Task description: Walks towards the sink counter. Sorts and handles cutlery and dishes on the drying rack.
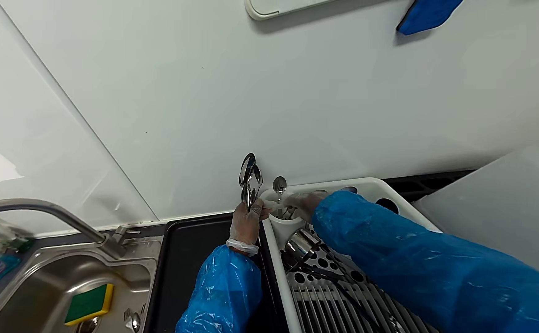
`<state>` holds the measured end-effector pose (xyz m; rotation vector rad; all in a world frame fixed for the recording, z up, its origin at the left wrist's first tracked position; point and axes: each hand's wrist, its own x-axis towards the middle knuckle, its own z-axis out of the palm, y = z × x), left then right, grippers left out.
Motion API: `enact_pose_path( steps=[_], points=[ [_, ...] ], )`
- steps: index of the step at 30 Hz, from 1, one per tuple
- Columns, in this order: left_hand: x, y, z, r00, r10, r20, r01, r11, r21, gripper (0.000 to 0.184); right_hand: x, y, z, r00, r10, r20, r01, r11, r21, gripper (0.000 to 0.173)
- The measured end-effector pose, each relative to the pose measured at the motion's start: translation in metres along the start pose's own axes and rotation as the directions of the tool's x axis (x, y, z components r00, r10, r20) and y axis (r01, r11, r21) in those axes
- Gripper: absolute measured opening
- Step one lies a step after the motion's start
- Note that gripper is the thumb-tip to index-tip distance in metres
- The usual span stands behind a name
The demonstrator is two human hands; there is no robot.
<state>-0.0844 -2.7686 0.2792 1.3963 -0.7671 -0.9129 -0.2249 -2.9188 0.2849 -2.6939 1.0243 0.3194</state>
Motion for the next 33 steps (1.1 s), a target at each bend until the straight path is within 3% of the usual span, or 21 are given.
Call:
enact_pose_path(
  steps=[4, 6, 8, 10, 13, 16, 21, 23, 26, 29, 33],
  points=[
    [-0.001, 0.0, -0.002, 1.0, -0.009, -0.011, 0.008, 1.0, -0.021, 0.031, 0.015, -0.028, -0.015, 0.966, 0.067, 0.249, -0.037, 0.992, -0.124, 0.034],
    [-0.001, -0.001, -0.006, 1.0, -0.006, -0.011, 0.006, 1.0, -0.017, 0.031, 0.022, -0.03, -0.016, 0.957, 0.058, 0.286, -0.014, 0.988, -0.155, 0.032],
    [-0.002, -0.003, -0.01, 1.0, 0.004, -0.018, -0.004, 1.0, 0.009, 0.031, 0.021, -0.024, -0.014, 0.978, 0.049, 0.205, -0.032, 0.996, -0.084, 0.029],
    [-0.002, -0.003, -0.014, 1.0, 0.018, -0.012, -0.018, 0.999, 0.042, 0.031, 0.015, -0.002, -0.004, 0.997, -0.01, -0.076, 0.01, 1.0, 0.001, 0.021],
    [0.0, -0.005, -0.015, 0.999, 0.039, -0.014, -0.038, 0.996, 0.081, 0.031, -0.012, 0.004, -0.027, 0.943, -0.067, -0.327, 0.069, 0.998, -0.006, 0.019],
    [-0.001, -0.009, -0.006, 0.999, 0.039, -0.008, -0.038, 0.997, 0.063, 0.034, -0.041, -0.012, -0.062, 0.967, -0.005, -0.256, -0.001, 1.0, -0.023, 0.02],
    [0.003, -0.005, 0.007, 0.988, 0.143, -0.052, -0.133, 0.976, 0.172, 0.027, -0.07, -0.038, -0.066, 0.958, -0.131, -0.256, 0.149, 0.988, 0.05, 0.015],
    [-0.001, -0.003, 0.007, 0.992, 0.125, 0.013, -0.125, 0.971, 0.205, 0.026, -0.068, -0.052, -0.056, 0.953, -0.132, -0.273, 0.175, 0.975, 0.137, 0.012],
    [-0.008, 0.001, 0.005, 0.996, 0.044, 0.08, -0.052, 0.994, 0.1, 0.029, -0.055, -0.068, -0.055, 0.979, -0.027, -0.204, 0.076, 0.969, 0.234, 0.019],
    [-0.006, 0.001, -0.002, 0.996, -0.018, 0.086, 0.024, 0.998, -0.064, 0.03, -0.046, -0.066, -0.056, 0.974, 0.001, -0.228, 0.069, 0.952, 0.298, 0.032],
    [-0.004, -0.009, -0.016, 0.999, -0.047, -0.023, 0.043, 0.985, -0.166, 0.03, -0.025, -0.031, -0.068, 0.959, 0.125, -0.255, -0.018, 0.923, 0.384, 0.032]
  ],
)
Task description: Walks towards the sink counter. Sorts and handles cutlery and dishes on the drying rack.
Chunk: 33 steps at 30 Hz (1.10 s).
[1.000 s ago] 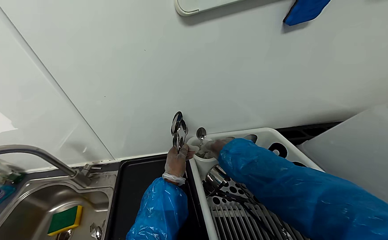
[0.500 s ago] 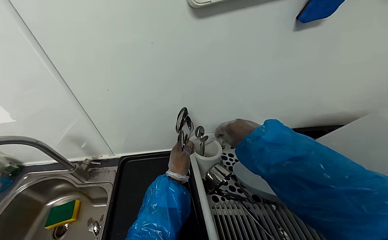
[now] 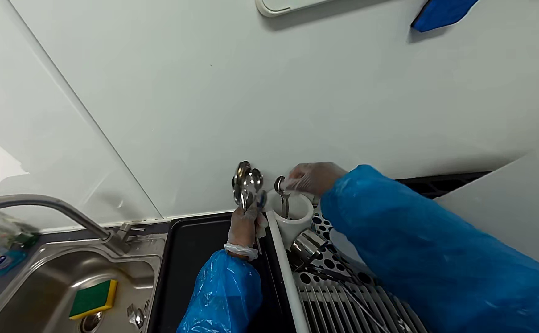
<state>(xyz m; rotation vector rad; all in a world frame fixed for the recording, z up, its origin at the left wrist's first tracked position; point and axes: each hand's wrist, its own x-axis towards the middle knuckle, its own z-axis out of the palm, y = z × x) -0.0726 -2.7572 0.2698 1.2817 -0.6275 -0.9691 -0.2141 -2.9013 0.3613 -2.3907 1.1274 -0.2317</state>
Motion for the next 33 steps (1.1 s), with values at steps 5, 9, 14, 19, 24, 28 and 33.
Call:
enact_pose_path(
  steps=[5, 9, 14, 19, 24, 28, 33],
  points=[
    [0.0, -0.005, -0.009, 0.996, -0.023, -0.085, 0.021, 1.0, -0.021, 0.043, 0.05, 0.051, 0.049, 0.994, 0.106, 0.005, -0.106, 0.985, 0.138, 0.059],
    [-0.004, -0.007, -0.008, 0.997, -0.033, -0.064, 0.034, 0.999, 0.008, 0.039, 0.06, 0.049, 0.071, 0.992, 0.127, -0.026, -0.123, 0.985, 0.119, 0.045],
    [-0.003, -0.007, -0.005, 0.994, -0.049, -0.095, 0.052, 0.998, 0.03, 0.017, 0.056, 0.036, 0.077, 0.977, 0.213, -0.006, -0.207, 0.958, 0.199, 0.047],
    [-0.004, -0.01, 0.001, 0.991, -0.054, -0.122, 0.055, 0.998, 0.003, 0.017, 0.047, 0.023, 0.08, 0.968, 0.25, 0.017, -0.248, 0.946, 0.207, 0.037],
    [-0.008, -0.01, 0.0, 0.991, -0.051, -0.128, 0.055, 0.998, 0.03, 0.024, 0.046, 0.029, 0.076, 0.96, 0.28, 0.022, -0.268, 0.888, 0.373, 0.034],
    [-0.009, -0.009, -0.001, 0.994, -0.004, -0.113, 0.017, 0.993, 0.117, 0.032, 0.035, 0.028, 0.057, 0.957, 0.29, 0.015, -0.272, 0.879, 0.392, 0.031],
    [-0.015, -0.005, 0.008, 0.995, 0.087, -0.038, -0.082, 0.991, 0.108, 0.034, -0.005, 0.004, 0.006, 0.969, 0.199, -0.144, -0.13, 0.913, 0.387, 0.027]
  ],
)
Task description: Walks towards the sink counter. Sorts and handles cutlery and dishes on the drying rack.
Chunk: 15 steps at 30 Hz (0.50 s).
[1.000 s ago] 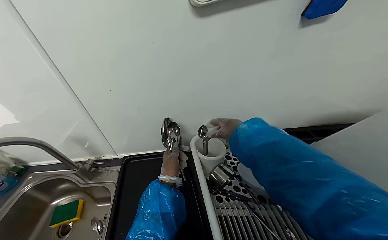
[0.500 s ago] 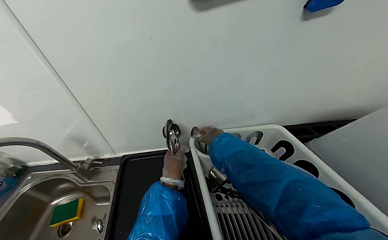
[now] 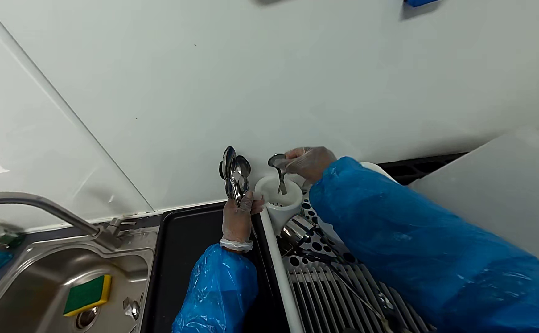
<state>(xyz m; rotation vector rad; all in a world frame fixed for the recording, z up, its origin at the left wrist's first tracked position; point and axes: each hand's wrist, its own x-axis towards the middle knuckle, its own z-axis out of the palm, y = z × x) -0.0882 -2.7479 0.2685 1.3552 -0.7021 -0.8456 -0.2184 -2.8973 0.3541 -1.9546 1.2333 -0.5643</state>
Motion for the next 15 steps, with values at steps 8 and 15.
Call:
enact_pose_path(
  steps=[8, 15],
  points=[
    [-0.019, 0.017, 0.026, 0.994, 0.093, -0.056, -0.084, 0.985, 0.152, 0.036, -0.073, -0.036, -0.027, 0.992, -0.104, 0.076, 0.087, 0.975, 0.203, 0.01],
    [-0.043, 0.019, 0.036, 0.952, -0.093, 0.292, 0.174, 0.948, -0.266, 0.032, -0.088, -0.021, -0.022, 0.991, 0.007, 0.135, -0.061, 0.913, 0.404, 0.009]
  ],
)
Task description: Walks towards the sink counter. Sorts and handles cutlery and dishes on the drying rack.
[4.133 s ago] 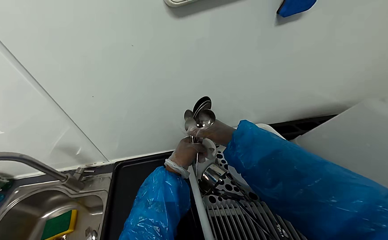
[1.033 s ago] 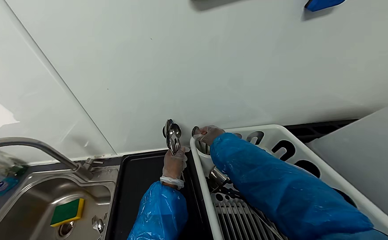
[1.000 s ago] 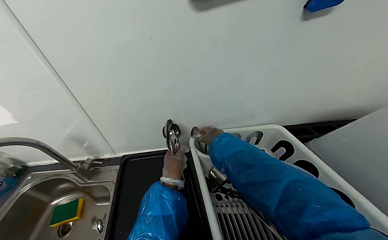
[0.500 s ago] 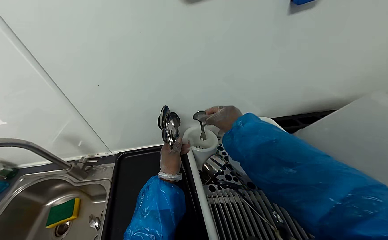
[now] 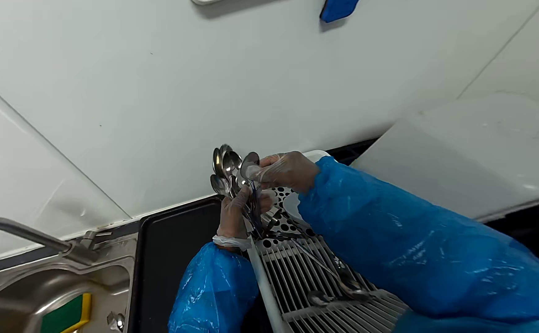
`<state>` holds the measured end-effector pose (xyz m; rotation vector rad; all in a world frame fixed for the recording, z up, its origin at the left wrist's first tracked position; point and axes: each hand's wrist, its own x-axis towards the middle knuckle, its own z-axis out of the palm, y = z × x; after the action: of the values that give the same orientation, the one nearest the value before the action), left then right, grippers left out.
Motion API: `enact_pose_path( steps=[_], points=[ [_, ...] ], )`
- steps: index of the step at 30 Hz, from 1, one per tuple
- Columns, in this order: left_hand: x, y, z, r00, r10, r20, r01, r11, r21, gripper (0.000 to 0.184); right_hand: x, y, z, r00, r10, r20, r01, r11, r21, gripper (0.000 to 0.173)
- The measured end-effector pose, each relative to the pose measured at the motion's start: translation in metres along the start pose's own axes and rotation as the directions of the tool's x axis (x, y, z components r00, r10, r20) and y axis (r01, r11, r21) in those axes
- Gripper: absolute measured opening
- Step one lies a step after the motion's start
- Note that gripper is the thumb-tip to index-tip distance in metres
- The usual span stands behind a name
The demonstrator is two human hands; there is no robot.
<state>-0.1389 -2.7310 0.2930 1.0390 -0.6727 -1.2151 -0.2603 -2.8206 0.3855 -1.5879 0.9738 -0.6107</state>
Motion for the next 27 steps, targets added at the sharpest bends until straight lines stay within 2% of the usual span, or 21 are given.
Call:
enact_pose_path(
  steps=[3, 8, 12, 15, 18, 21, 24, 27],
  points=[
    [-0.003, -0.01, 0.005, 0.994, -0.111, -0.013, 0.11, 0.993, -0.034, 0.037, 0.002, 0.013, -0.003, 0.995, 0.1, 0.018, -0.1, 0.995, 0.028, 0.013],
    [-0.009, -0.022, 0.014, 0.99, -0.128, -0.063, 0.125, 0.991, -0.055, 0.027, 0.001, 0.03, -0.008, 0.989, 0.149, 0.004, -0.149, 0.989, -0.008, 0.011],
    [-0.014, -0.027, 0.013, 0.994, -0.106, 0.023, 0.106, 0.994, 0.022, 0.036, -0.006, 0.035, -0.01, 0.994, 0.106, -0.007, -0.106, 0.987, -0.123, 0.007],
    [-0.016, -0.029, 0.008, 0.99, -0.073, 0.119, 0.075, 0.997, -0.014, 0.036, -0.012, 0.034, -0.009, 0.998, 0.058, -0.009, -0.059, 0.979, -0.196, 0.01],
    [-0.022, -0.024, 0.009, 0.989, -0.066, 0.13, 0.056, 0.995, 0.083, 0.017, -0.015, 0.037, -0.011, 1.0, 0.028, 0.003, -0.026, 0.972, -0.234, 0.011],
    [-0.033, -0.015, 0.008, 0.977, -0.116, 0.18, 0.083, 0.98, 0.181, 0.002, -0.027, 0.037, -0.016, 0.999, 0.035, 0.031, -0.028, 0.979, -0.203, 0.012],
    [-0.041, -0.018, 0.001, 0.975, -0.127, 0.18, 0.114, 0.99, 0.081, 0.008, -0.047, 0.031, -0.035, 0.995, 0.044, 0.085, -0.018, 0.96, -0.28, 0.016],
    [-0.046, -0.019, -0.005, 0.992, -0.112, 0.065, 0.115, 0.993, -0.034, 0.016, -0.072, 0.032, -0.058, 0.997, 0.073, 0.023, -0.052, 0.865, -0.499, 0.021]
  ],
)
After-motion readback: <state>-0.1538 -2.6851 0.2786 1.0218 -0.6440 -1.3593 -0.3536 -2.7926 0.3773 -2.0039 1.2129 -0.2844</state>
